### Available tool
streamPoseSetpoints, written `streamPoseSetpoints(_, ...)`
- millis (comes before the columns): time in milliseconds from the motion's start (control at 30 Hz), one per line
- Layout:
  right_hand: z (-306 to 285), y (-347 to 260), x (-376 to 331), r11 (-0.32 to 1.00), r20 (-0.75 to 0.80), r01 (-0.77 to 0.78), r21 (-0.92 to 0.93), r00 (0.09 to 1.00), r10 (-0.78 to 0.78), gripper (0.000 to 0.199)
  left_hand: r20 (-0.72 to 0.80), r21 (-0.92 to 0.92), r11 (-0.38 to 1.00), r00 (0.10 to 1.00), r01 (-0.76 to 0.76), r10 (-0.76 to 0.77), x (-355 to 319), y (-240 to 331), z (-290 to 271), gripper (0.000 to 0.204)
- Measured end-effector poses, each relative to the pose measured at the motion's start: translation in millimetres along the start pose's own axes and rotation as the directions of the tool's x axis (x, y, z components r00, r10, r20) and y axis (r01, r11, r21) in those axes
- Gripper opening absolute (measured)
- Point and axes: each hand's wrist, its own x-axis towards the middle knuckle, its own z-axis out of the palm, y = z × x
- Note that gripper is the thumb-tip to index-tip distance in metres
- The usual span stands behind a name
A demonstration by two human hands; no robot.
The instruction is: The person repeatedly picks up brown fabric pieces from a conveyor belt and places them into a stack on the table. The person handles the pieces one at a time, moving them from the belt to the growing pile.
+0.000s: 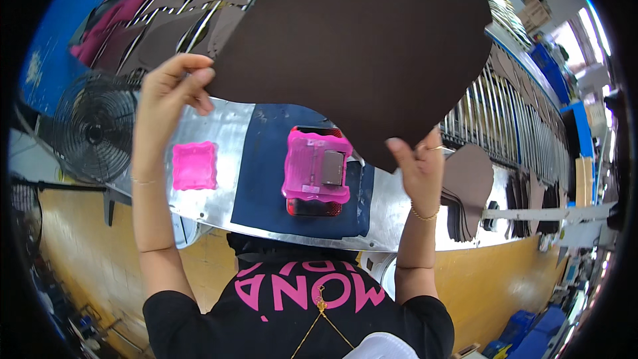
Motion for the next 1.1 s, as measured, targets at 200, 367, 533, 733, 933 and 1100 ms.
streamPoseSetpoints(200,43,23,-14,0.999,0.236,-0.051,-0.018,0.97,0.054,0.028,-0.125,0.262,0.955,0.977,-0.136,0.173,-36,22,-55,0.014)
streamPoseSetpoints(367,46,8,-15,0.978,0.208,0.19,-0.084,0.963,-0.169,0.023,-0.118,0.383,0.912,0.972,-0.146,0.205,-51,18,-46,0.01)
streamPoseSetpoints(533,16,24,-26,0.96,0.278,0.245,-0.137,0.94,-0.2,0.022,0.028,0.359,0.918,0.985,-0.17,0.171,-58,-8,-16,0.008)
streamPoseSetpoints(733,-35,46,-64,0.954,0.3,0.023,-0.299,0.951,0.071,0.018,0.212,0.273,0.961,0.973,0.032,-0.092,-54,-28,41,0.005)
streamPoseSetpoints(933,-88,55,-118,0.926,-0.011,-0.27,-0.264,0.961,0.277,0.013,0.48,0.321,0.776,0.799,-0.543,0.362,-32,-23,95,0.009)
streamPoseSetpoints(1100,-168,46,-138,0.9,-0.321,-0.299,-0.317,0.927,0.195,0.022,0.739,0.173,0.68,0.55,-0.713,0.389,-13,-14,144,0.019)
